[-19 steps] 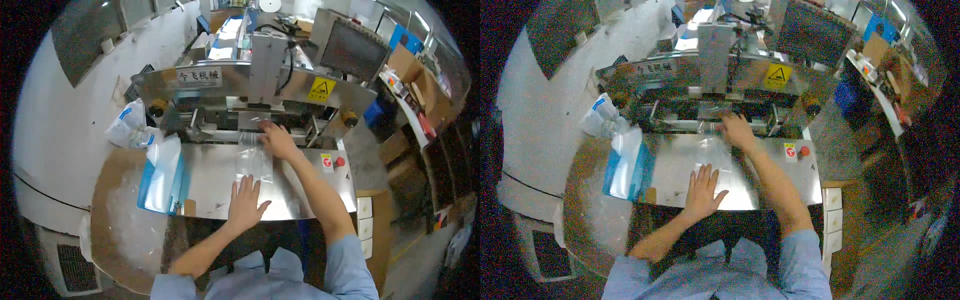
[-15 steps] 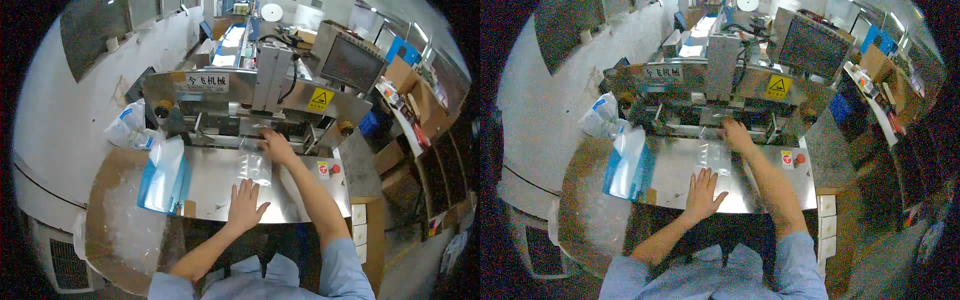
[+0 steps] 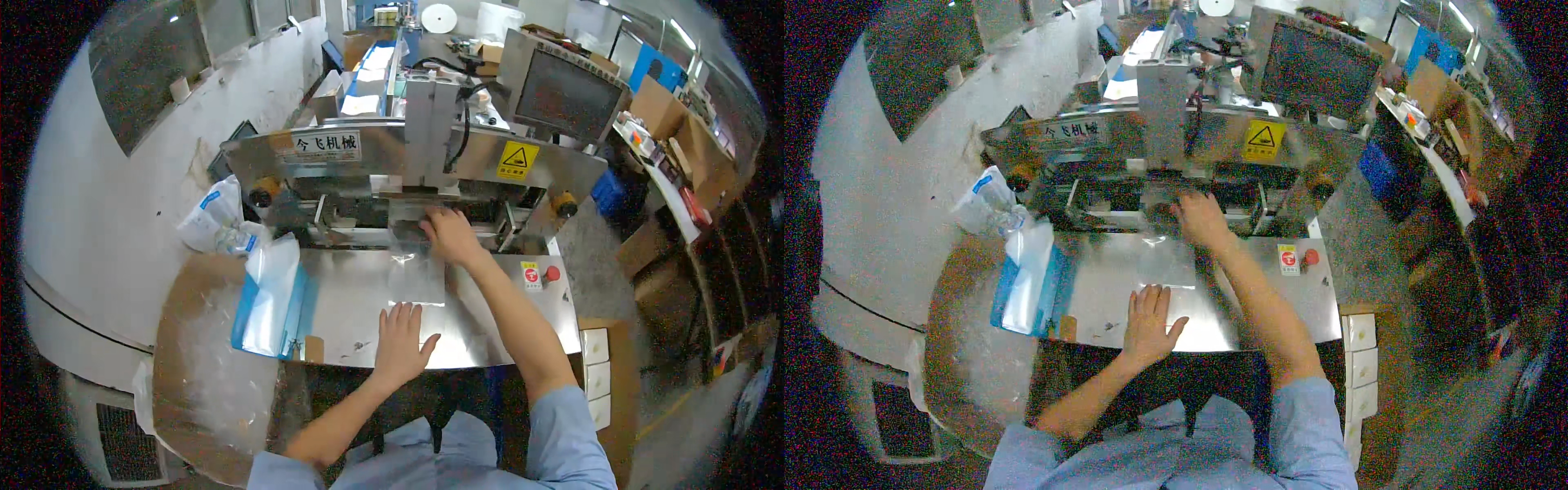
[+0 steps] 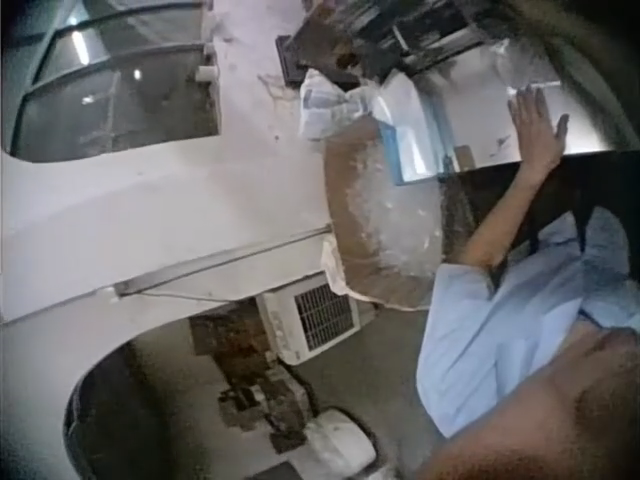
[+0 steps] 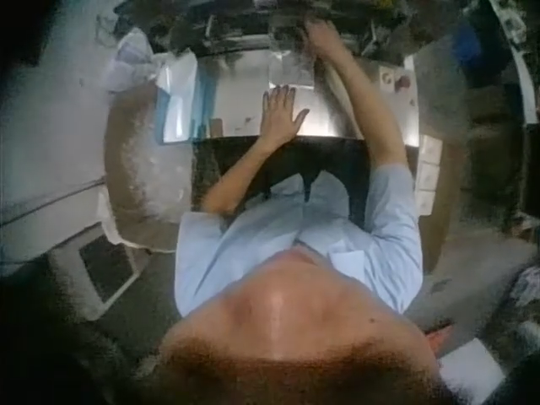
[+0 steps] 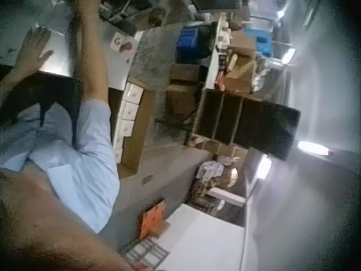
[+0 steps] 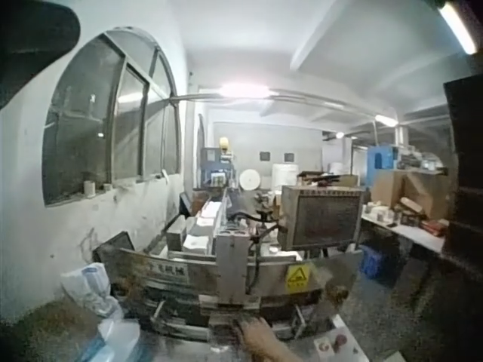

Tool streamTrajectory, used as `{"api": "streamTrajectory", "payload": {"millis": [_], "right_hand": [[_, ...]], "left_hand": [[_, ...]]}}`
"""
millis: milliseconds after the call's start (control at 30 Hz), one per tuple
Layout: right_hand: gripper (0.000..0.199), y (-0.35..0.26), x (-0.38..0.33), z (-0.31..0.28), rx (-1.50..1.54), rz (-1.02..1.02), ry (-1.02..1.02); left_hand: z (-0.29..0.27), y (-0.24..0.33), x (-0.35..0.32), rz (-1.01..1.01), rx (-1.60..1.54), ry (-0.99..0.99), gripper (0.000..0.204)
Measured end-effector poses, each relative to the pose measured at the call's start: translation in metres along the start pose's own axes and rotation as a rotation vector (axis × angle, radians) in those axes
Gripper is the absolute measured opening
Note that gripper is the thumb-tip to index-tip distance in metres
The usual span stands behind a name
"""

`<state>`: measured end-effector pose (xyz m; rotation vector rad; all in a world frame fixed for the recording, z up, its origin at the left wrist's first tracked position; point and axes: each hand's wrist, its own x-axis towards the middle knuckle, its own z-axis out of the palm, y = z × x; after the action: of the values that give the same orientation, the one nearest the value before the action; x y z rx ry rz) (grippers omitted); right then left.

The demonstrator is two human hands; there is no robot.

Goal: Sealing white gift boxes into plastic film using a heat-sealing machine and organizing them into a shipping carton.

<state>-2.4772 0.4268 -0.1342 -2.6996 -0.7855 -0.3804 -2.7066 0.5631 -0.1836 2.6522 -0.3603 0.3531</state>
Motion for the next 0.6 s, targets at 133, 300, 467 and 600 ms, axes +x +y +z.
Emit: {"api": "streamTrajectory", "payload": {"millis": [133, 300, 467, 600], "right_hand": [[0.033, 0.0, 0.009, 0.0, -0.058, 0.013, -0.042], [0.039, -0.003, 0.023, -0.009, -0.131, 0.023, -0.154], [0.045, -0.004, 0.021, -0.015, -0.119, 0.006, -0.122], [0.046, -0.012, -0.005, -0.028, 0.045, 0.008, -0.049]], "left_hand": [[0.0, -0.003, 0.0, -0.074, -0.187, 0.01, 0.069], [-0.006, -0.006, -0.002, -0.156, -0.225, 0.286, 0.078], [0.003, -0.012, -0.005, -0.171, -0.247, 0.346, 0.08], [0.001, -0.013, -0.007, -0.174, -0.27, 0.341, 0.079]]}}
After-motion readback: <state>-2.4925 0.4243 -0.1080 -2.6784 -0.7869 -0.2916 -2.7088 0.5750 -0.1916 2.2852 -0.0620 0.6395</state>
